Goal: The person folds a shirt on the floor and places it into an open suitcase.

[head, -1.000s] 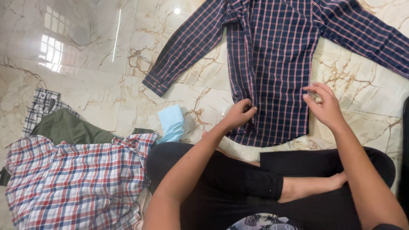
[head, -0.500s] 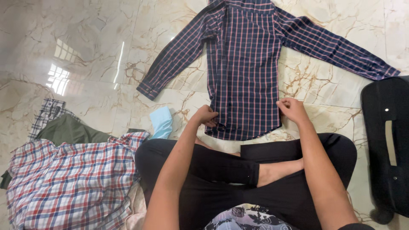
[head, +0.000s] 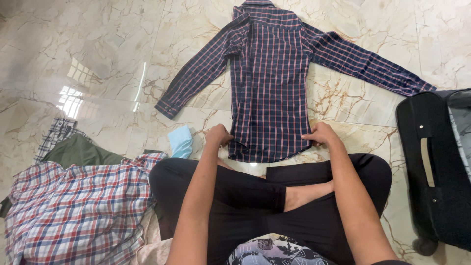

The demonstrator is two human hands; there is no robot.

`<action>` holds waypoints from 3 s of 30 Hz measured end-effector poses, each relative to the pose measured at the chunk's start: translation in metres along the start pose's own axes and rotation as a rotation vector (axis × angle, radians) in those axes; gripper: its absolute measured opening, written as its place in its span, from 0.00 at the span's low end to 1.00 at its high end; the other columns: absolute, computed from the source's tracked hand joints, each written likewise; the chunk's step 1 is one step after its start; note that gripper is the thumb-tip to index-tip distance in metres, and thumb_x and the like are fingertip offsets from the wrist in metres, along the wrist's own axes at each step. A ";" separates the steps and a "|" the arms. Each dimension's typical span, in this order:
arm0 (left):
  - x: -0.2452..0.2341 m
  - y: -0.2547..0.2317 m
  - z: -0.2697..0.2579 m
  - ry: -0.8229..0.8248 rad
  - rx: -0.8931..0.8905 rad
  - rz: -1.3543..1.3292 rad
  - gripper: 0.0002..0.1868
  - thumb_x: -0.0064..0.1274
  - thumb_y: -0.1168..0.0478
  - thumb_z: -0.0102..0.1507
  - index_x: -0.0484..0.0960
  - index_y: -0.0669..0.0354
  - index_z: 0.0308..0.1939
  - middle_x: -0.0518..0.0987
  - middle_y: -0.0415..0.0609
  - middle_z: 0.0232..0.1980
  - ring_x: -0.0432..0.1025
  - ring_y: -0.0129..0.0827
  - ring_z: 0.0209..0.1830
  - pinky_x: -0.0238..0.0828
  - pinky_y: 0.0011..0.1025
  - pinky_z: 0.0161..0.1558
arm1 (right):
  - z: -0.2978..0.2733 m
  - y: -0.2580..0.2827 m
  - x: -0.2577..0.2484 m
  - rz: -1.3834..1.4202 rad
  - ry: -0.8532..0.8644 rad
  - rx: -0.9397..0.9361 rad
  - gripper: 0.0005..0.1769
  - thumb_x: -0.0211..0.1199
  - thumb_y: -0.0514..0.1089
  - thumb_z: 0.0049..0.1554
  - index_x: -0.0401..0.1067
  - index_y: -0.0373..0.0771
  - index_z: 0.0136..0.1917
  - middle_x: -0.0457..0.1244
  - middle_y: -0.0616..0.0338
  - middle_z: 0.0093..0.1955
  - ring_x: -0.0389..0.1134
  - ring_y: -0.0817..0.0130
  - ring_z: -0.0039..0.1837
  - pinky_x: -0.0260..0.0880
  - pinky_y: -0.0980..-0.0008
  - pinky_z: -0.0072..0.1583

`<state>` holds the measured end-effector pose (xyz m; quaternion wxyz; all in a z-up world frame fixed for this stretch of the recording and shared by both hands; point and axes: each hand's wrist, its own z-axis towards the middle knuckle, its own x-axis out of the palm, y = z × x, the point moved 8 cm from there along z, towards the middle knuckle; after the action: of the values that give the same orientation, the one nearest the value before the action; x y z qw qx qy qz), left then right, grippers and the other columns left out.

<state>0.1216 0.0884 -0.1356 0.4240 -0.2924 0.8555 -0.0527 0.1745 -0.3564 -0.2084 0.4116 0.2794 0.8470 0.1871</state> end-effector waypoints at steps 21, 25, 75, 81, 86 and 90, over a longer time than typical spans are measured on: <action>-0.026 0.025 0.038 0.001 0.067 0.013 0.19 0.69 0.44 0.54 0.88 0.54 0.35 0.87 0.49 0.33 0.83 0.36 0.33 0.78 0.35 0.40 | -0.013 -0.009 -0.011 -0.114 0.095 0.119 0.35 0.69 0.71 0.50 0.80 0.33 0.35 0.72 0.54 0.31 0.73 0.68 0.34 0.71 0.69 0.36; -0.113 0.092 0.080 -0.553 0.042 -0.102 0.26 0.65 0.40 0.54 0.85 0.55 0.45 0.85 0.52 0.44 0.79 0.46 0.49 0.74 0.44 0.49 | -0.008 -0.006 -0.013 -0.108 0.068 0.112 0.38 0.66 0.72 0.52 0.81 0.30 0.35 0.71 0.53 0.30 0.72 0.69 0.32 0.71 0.69 0.36; 0.042 -0.111 -0.111 -0.623 0.992 0.441 0.08 0.55 0.67 0.55 0.87 0.49 0.33 0.82 0.38 0.44 0.74 0.35 0.49 0.70 0.35 0.47 | 0.003 -0.007 -0.010 -0.029 0.029 0.015 0.32 0.70 0.66 0.53 0.81 0.31 0.35 0.71 0.52 0.29 0.72 0.70 0.30 0.67 0.68 0.33; 0.051 -0.086 -0.081 -0.240 0.674 0.310 0.22 0.71 0.52 0.46 0.87 0.47 0.43 0.80 0.42 0.48 0.71 0.39 0.56 0.69 0.43 0.53 | 0.002 -0.009 -0.012 -0.051 0.012 0.033 0.33 0.70 0.66 0.54 0.80 0.30 0.33 0.71 0.51 0.28 0.71 0.67 0.30 0.66 0.67 0.33; 0.034 -0.085 -0.081 -0.516 0.583 0.249 0.47 0.77 0.47 0.42 0.77 0.37 0.66 0.61 0.61 0.74 0.55 0.70 0.75 0.62 0.70 0.57 | -0.002 -0.004 -0.015 -0.105 0.032 -0.008 0.31 0.73 0.67 0.49 0.80 0.35 0.32 0.71 0.52 0.28 0.70 0.67 0.30 0.67 0.68 0.34; 0.061 -0.073 -0.065 -0.374 0.437 0.333 0.50 0.77 0.48 0.44 0.69 0.36 0.69 0.55 0.58 0.76 0.54 0.71 0.70 0.69 0.61 0.54 | -0.003 -0.001 -0.010 -0.194 0.154 -0.015 0.31 0.80 0.64 0.42 0.80 0.32 0.30 0.72 0.53 0.29 0.69 0.69 0.30 0.67 0.68 0.36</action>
<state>0.0770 -0.0149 -0.1115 0.6291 -0.0552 0.7675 -0.1101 0.1764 -0.3638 -0.2012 0.3638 0.1778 0.8977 0.1737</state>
